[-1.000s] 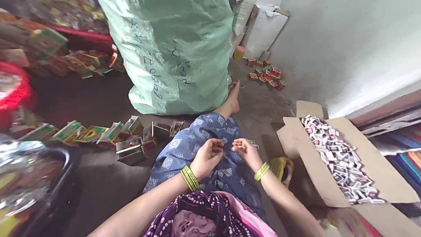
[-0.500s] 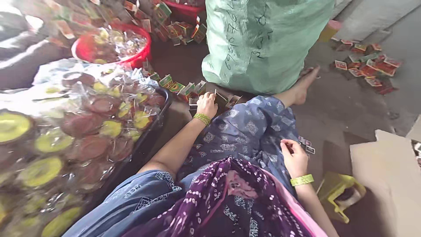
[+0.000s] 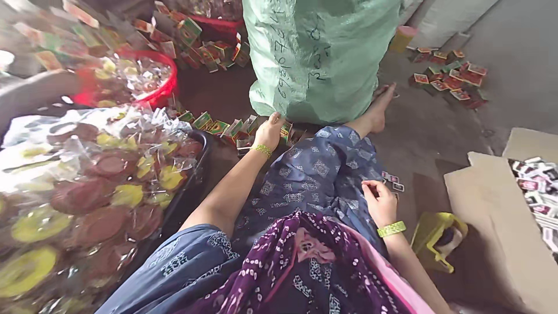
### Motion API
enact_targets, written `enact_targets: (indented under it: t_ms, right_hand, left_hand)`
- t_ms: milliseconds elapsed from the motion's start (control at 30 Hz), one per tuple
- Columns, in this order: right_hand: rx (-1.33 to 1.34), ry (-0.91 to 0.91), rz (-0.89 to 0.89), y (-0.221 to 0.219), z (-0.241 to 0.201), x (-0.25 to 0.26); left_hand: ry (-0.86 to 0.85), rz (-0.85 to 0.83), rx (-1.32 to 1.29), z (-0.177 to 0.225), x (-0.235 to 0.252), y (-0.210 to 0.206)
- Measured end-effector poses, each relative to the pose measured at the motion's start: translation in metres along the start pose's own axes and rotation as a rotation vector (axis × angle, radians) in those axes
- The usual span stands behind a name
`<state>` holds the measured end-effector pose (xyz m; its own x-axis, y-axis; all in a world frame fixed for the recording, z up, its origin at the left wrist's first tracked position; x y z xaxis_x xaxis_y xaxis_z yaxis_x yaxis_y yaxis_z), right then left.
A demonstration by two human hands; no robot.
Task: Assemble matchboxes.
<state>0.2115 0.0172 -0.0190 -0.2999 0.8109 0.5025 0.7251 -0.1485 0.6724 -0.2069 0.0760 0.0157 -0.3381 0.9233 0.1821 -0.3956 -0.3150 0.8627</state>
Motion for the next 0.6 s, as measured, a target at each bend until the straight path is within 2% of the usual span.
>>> enact_targets:
  t_ms: [100, 167, 200, 233, 300, 433, 467, 533, 600]
  right_hand:
    - [0.007, 0.003, 0.031, 0.003, -0.003, 0.001]
    - [0.115, -0.053, 0.025, 0.006, -0.012, 0.006]
    - [0.235, -0.103, 0.022, 0.007, -0.018, 0.011]
    - [0.389, -0.129, 0.02, 0.007, -0.024, 0.016]
    - [0.733, -0.146, -0.013, 0.007, -0.042, 0.027]
    - [1.43, -0.13, -0.268, 0.017, -0.081, 0.03]
    - [1.518, -0.131, -0.318, 0.021, -0.084, 0.024]
    - [1.577, -0.159, -0.332, 0.03, -0.085, 0.012]
    - [1.466, -0.24, -0.205, 0.039, -0.085, 0.0]
  left_hand:
    - [-0.273, 0.33, -0.313, 0.017, -0.025, 0.032]
    - [-0.453, 0.429, -0.469, 0.038, -0.042, 0.056]
    - [-0.516, 0.427, -0.532, 0.051, -0.05, 0.066]
    - [-0.561, 0.387, -0.593, 0.064, -0.058, 0.075]
    - [-0.599, 0.196, -0.771, 0.091, -0.071, 0.082]
    - [-0.478, -0.373, -1.234, 0.136, -0.095, 0.05]
    - [-0.425, -0.467, -1.301, 0.144, -0.101, 0.038]
    - [-0.3, -0.55, -1.357, 0.159, -0.114, 0.018]
    - [-0.121, -0.607, -1.359, 0.17, -0.124, 0.0]
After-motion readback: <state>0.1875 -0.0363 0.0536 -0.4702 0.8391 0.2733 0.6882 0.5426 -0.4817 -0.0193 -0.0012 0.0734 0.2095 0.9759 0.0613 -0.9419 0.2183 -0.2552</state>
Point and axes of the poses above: each hand's wrist, its own x-axis towards the middle knuckle, its own y-axis out of the back of the hand, z = x × y, the point moved 2 cm from there along x, towards the middle knuckle, and after that the axes turned 13 degrees about y, right-handed, at the moved point
